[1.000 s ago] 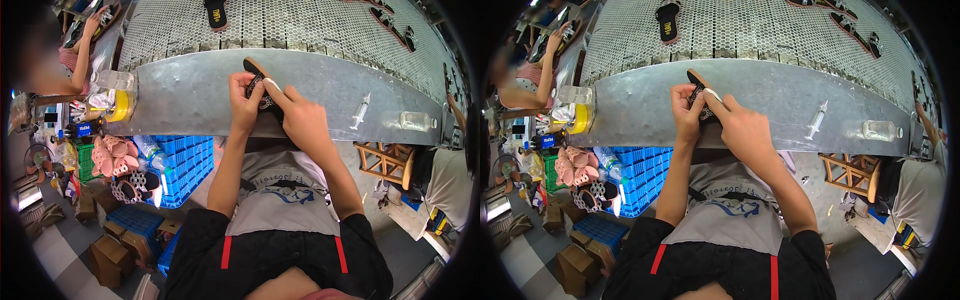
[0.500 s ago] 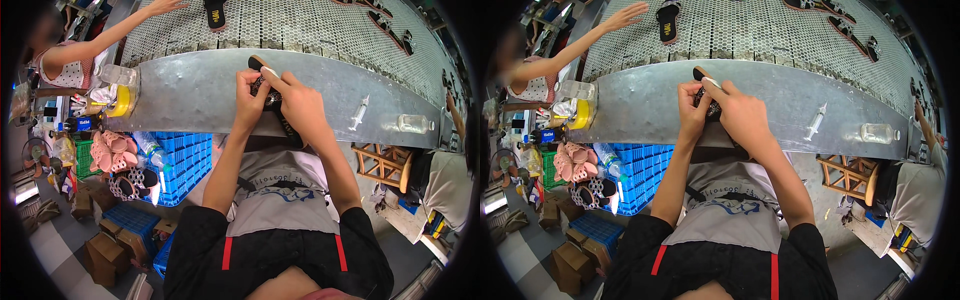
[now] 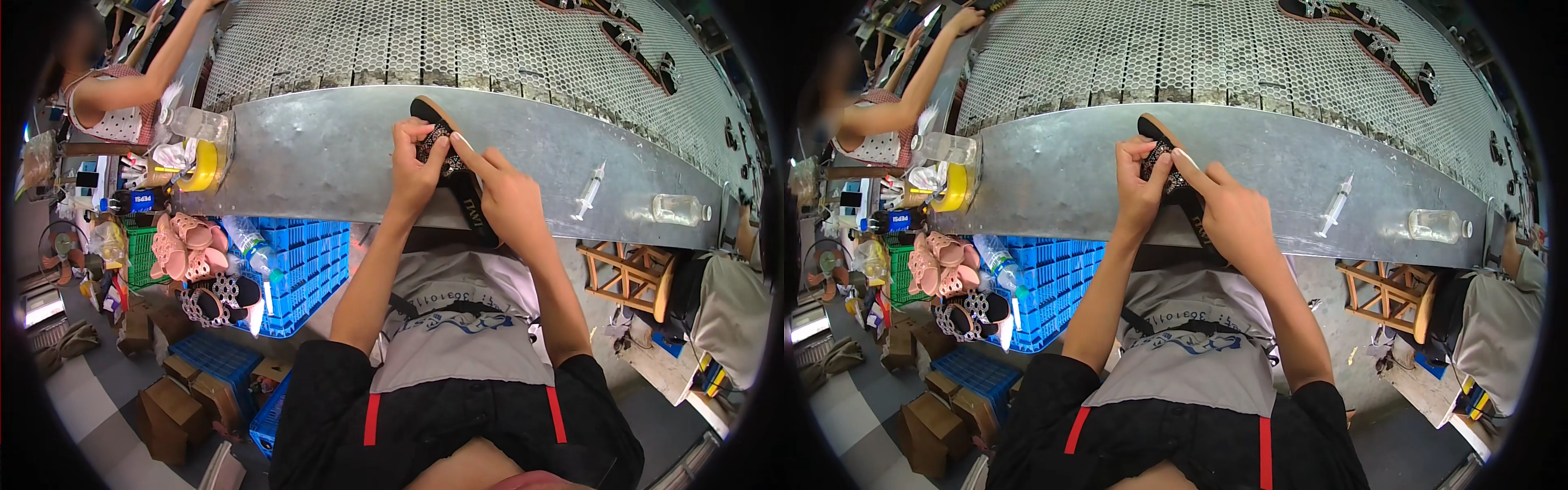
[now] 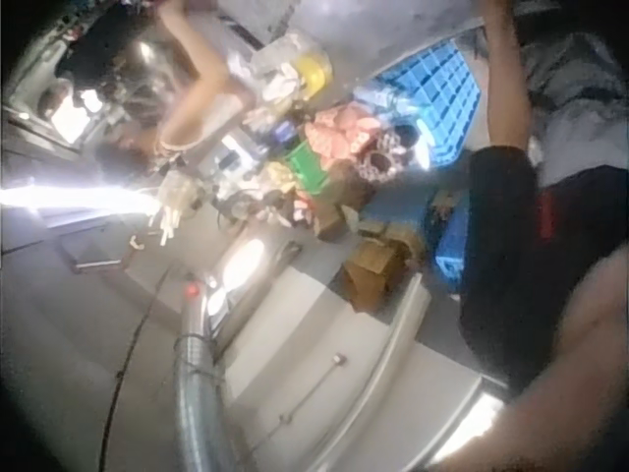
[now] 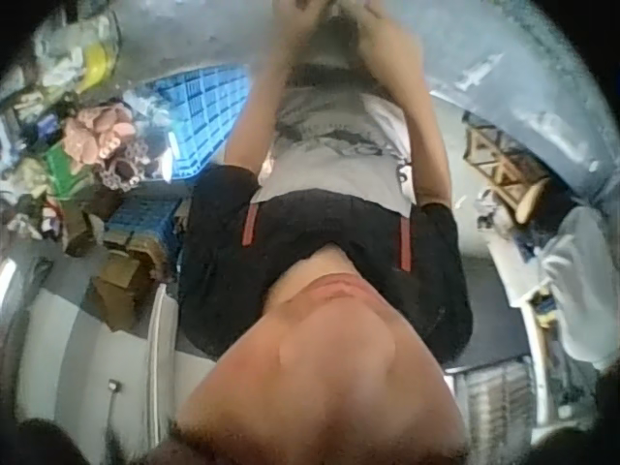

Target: Using a liquid solution and a cloth to clean and finish sandals on a manufacturing line.

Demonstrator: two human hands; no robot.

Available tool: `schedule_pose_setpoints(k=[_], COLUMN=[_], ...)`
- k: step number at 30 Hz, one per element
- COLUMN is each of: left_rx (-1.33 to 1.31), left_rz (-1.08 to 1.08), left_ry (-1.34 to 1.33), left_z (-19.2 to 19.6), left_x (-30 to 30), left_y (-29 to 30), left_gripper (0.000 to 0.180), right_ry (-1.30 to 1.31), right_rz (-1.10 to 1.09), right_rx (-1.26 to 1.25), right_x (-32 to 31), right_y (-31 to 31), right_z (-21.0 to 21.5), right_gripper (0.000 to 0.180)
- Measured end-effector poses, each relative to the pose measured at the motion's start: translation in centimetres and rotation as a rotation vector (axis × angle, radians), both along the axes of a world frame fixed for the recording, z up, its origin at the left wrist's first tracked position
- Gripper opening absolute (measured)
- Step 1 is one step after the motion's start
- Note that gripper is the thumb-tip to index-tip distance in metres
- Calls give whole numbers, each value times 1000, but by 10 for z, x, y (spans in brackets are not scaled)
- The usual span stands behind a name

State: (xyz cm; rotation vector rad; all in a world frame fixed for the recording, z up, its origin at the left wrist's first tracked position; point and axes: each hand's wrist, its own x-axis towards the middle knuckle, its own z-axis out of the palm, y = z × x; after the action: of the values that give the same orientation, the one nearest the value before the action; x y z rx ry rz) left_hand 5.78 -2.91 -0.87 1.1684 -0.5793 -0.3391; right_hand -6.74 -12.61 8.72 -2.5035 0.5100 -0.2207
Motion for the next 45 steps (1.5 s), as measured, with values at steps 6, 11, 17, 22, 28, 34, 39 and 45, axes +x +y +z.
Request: schedule_pose_setpoints(k=[6,11,17,22,28,34,39,45], left_rx=[85,-16,1,-18,-63,58,224,421], left_rz=[120,43,-28,-55,-84,-2,33,-46], left_ry=[-187,-148,-124,-89,-34,-130,-278,-537], left_z=[2,-4,-11,3,9,1,14,25], left_x=[3,4,5,5,5,4,-7,12], left_y=[-3,-4,-6,-6,-8,-13,-7,-40], left_gripper=[28,28,26,25,23,24,28,25], right_ry=[-26,37,-117,-337,-297,-336,-273,-338], right_rz=[16,4,22,-49,-371,-412,-429,-394], right_rx=[-21,-38,96,432,763,738,835,818], right_x=[13,8,-21,-110,-188,-236,-251,-244], right_y=[-8,-3,-10,8,67,76,72,64], right_z=[3,5,-2,-18,-34,-84,-79,-96], right_gripper=[64,64,60,52,44,43,42,42])
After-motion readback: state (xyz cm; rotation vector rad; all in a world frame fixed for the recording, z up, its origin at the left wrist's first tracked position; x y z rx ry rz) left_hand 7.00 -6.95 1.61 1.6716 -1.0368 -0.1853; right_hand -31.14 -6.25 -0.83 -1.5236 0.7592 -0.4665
